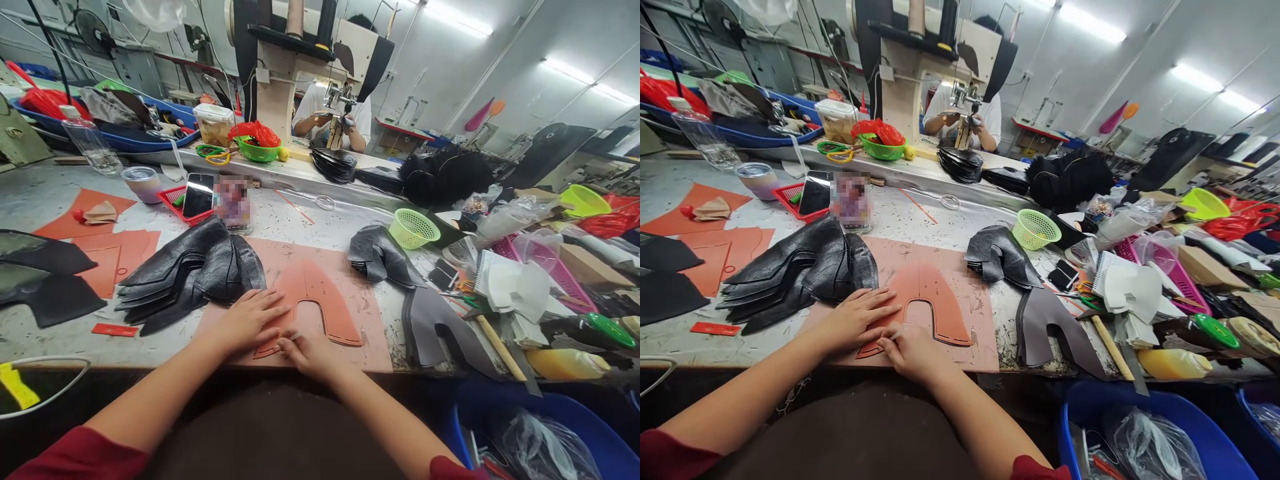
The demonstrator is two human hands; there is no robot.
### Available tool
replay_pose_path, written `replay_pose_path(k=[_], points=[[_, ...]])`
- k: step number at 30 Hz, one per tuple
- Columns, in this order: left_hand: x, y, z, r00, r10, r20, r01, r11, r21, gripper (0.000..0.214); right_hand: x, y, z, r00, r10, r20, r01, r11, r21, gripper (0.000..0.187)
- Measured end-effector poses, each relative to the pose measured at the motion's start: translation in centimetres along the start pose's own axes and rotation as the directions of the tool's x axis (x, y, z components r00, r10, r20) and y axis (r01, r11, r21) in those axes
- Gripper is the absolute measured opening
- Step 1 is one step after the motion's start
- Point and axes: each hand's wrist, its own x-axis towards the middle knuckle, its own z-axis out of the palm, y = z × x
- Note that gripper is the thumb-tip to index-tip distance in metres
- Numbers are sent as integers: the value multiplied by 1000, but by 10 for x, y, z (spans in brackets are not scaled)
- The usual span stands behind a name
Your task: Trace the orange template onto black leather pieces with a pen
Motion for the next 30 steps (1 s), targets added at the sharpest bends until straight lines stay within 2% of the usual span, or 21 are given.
replay_pose_path(k=[4, 7, 10, 12, 15, 19, 23, 26, 30], points=[[0, 2, -1, 999, -9, 34, 8, 999, 33, 41, 11, -12, 7, 995, -76, 64, 75, 997, 6, 14], [0, 5, -4, 999, -18, 48, 15, 998, 57, 41, 14, -4, -6, 995, -39, 87, 39, 999, 4, 13], [1, 7, -9, 998, -15, 56, 11, 998, 57, 44, 3, 20, -35, 995, 98, -26, -99, 994, -53, 18], [4, 9, -15, 998, -11, 70, 6, 998, 66, 44, -14, 38, -55, 975, 176, -137, -184, 982, -43, 23], [17, 15, -26, 997, -6, 82, -4, 993, 115, 35, -46, 59, -68, 953, 174, -250, -201, 976, -88, 22], [52, 32, -28, 996, -10, 88, -9, 979, 206, 23, -75, 72, -53, 933, 85, -349, -196, 935, -297, 12], [84, 50, -13, 987, 134, 93, -145, 982, 123, 34, -79, 78, -33, 897, 35, -440, -190, 931, -313, 16], [95, 54, -1, 969, 207, 137, -216, 975, 59, 42, -78, 80, -29, 868, 12, -496, -179, 940, -291, 15], [96, 51, 3, 960, 219, 174, -230, 972, 44, 42, -78, 80, -28, 852, -8, -523, -167, 943, -288, 14]])
